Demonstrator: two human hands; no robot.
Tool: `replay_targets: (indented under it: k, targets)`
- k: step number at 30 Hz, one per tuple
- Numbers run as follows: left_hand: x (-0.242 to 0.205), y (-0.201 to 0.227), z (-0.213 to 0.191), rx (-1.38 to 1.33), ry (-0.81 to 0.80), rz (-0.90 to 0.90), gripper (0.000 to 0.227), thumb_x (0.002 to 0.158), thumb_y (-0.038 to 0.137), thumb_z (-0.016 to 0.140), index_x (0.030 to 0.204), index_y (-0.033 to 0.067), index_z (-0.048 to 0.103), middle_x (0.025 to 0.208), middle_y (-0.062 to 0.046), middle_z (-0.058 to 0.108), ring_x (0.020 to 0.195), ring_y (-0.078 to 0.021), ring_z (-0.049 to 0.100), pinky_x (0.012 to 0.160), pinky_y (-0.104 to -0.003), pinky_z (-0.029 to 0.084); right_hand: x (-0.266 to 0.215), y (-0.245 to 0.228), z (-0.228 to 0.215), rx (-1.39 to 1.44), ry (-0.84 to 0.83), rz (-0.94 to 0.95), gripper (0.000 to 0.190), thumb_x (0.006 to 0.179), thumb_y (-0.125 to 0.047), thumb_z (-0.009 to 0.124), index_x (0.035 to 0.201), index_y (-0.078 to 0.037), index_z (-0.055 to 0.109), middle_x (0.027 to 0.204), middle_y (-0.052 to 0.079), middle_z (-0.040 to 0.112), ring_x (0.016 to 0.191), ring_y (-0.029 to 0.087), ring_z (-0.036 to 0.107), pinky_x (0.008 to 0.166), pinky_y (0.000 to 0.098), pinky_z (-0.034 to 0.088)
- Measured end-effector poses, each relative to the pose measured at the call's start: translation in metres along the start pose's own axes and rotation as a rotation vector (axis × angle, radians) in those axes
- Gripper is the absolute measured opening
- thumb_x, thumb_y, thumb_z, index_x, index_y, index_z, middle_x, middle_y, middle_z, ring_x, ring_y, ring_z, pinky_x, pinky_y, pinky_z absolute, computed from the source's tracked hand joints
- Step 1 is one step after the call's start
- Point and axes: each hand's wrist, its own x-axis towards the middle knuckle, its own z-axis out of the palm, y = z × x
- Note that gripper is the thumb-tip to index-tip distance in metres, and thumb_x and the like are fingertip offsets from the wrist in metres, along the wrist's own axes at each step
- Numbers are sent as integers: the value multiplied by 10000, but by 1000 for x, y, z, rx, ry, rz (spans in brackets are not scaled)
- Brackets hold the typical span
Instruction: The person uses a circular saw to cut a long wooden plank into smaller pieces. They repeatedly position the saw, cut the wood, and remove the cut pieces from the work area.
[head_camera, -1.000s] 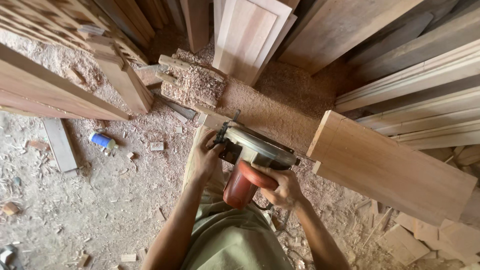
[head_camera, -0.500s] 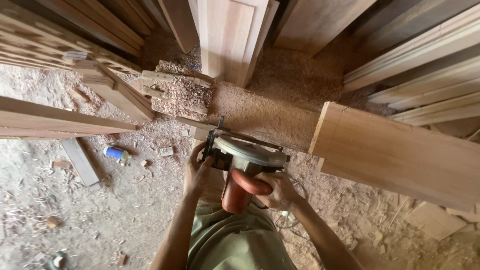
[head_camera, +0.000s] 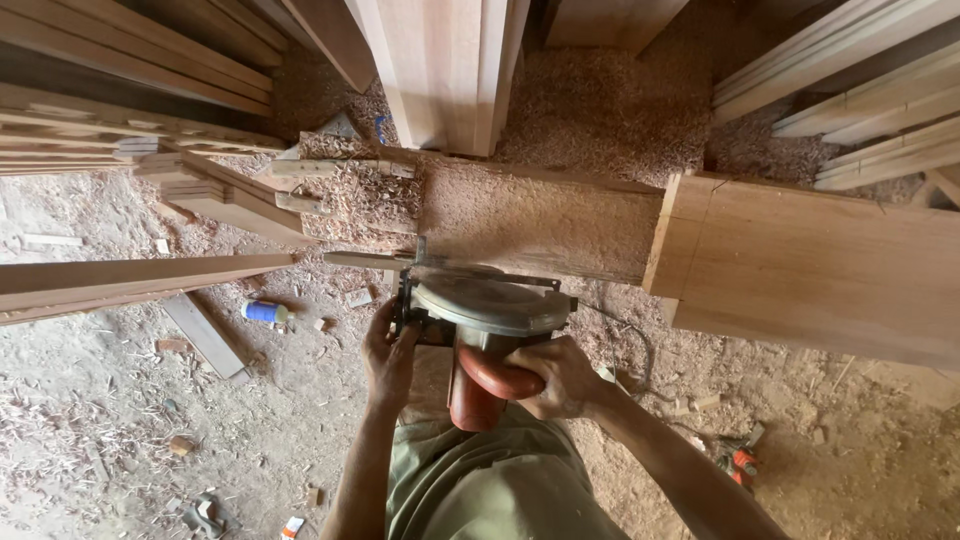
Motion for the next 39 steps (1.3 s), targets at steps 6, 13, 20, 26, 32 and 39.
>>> replay_targets:
  k: [6,13,20,26,32,39]
  targets:
    - [4,16,-13,82,32,-56,510,901,87,631,1392,-31,566,1071,-129,745,884,-192,761,793,-319,663,12,2,14,89,39,-43,133,794,-63,692,924,-85,706,843,97,757,634,183,705,618,354,631]
    - [11,20,-30,85,47,-39,487,921,80,640,1392,-29,584,1074,-122,731,904,-175,734,799,-305,648,31,-7,19,10,137,-134,122,743,-35,703,855,-76,677,744,80,721,596,203,701,522,368,577]
    - [19,20,-50,101,80,-104,527,895,77,657,1408,-11,572,1071,-113,740,895,-163,732,768,-280,626,46,-10,30,73,126,-182,159,773,-50,721,917,-74,656,764,63,709,650,201,721,589,359,614]
    - [20,14,-69,102,80,-36,523,912,64,660,1423,-15,579,1068,-119,742,884,-153,722,720,-265,607,52,-8,40,43,153,-212,211,756,-76,736,958,-63,674,845,95,741,726,229,748,671,362,634]
    - [29,28,-88,165,185,-122,498,925,39,686,1415,35,602,1077,-139,762,896,-182,734,715,-281,600,77,-17,46,213,7,-134,383,814,-123,797,1164,-71,651,1037,159,742,917,287,762,885,437,651]
    - [-2,56,-90,89,165,-38,438,932,60,675,1364,29,614,1170,-120,755,1053,-205,766,909,-323,673,58,-53,50,216,110,-245,469,1008,-116,746,1443,-157,577,1300,172,689,1180,318,724,1034,428,591]
